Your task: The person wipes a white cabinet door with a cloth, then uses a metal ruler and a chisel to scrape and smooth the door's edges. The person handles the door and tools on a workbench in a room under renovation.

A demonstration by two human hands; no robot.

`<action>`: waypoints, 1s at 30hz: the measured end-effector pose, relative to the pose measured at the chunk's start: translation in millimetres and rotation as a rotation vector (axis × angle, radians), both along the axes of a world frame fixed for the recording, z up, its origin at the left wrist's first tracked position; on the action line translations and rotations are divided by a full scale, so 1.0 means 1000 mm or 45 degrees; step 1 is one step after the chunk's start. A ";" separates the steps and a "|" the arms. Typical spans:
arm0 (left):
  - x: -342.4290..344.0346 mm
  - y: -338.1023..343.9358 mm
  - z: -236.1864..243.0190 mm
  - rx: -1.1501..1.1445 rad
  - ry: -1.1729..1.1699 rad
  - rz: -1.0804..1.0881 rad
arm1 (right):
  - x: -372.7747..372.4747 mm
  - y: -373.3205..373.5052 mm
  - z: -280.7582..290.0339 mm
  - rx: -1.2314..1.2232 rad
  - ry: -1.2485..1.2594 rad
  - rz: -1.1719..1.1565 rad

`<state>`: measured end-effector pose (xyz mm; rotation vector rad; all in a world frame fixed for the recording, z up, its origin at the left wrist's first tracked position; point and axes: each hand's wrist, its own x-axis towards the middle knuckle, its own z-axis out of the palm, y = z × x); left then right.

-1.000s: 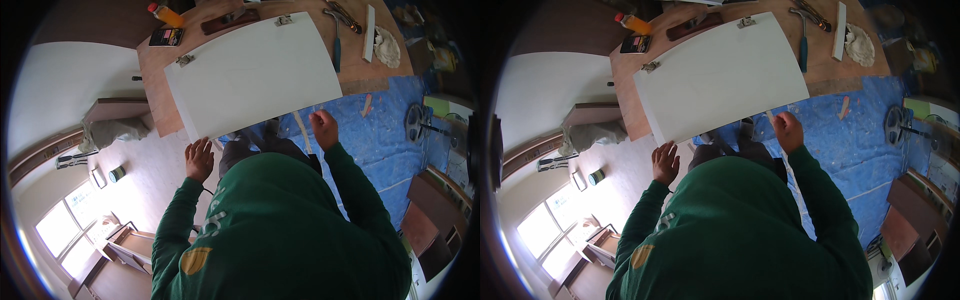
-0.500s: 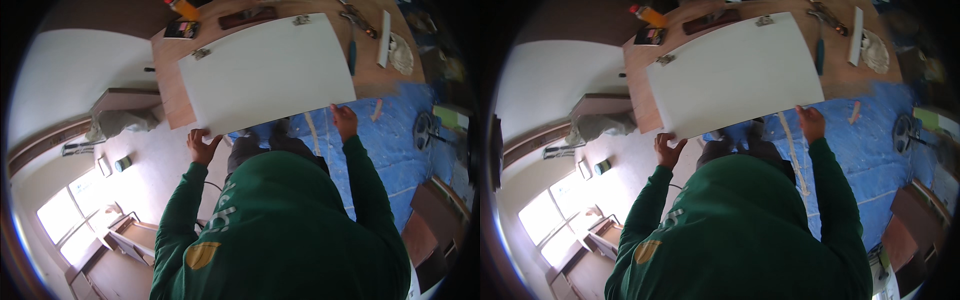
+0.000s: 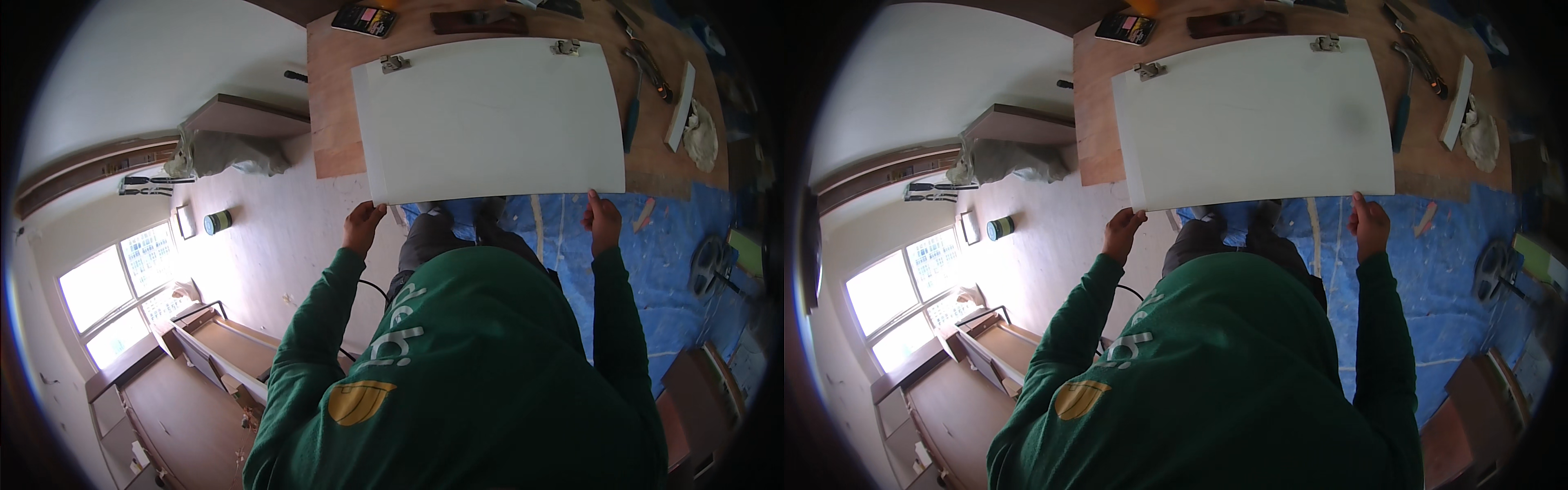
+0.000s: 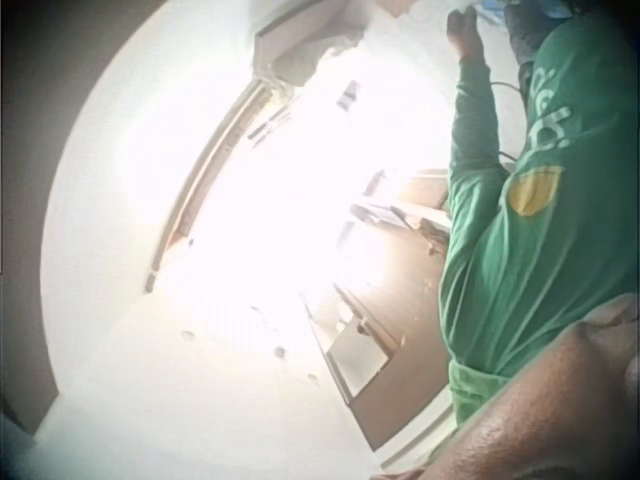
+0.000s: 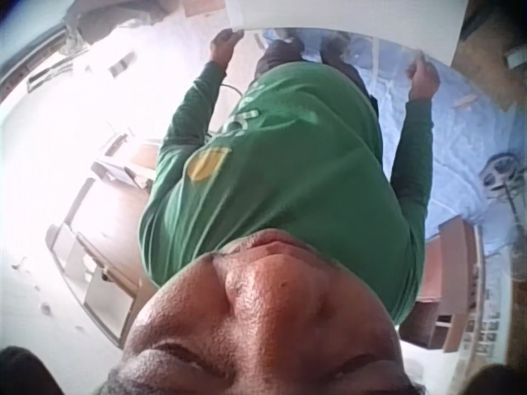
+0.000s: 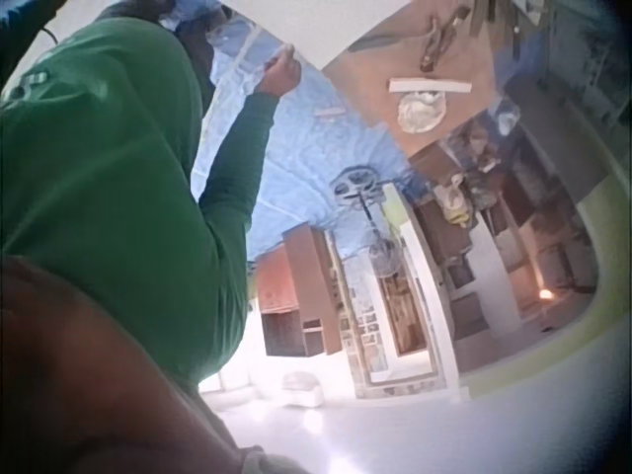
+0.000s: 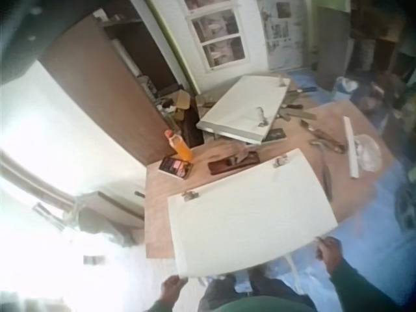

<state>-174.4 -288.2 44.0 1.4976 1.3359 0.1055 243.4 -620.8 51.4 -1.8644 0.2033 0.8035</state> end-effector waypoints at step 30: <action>0.083 -0.082 -0.021 -0.225 0.014 0.258 | -0.018 -0.040 -0.026 0.005 0.031 0.165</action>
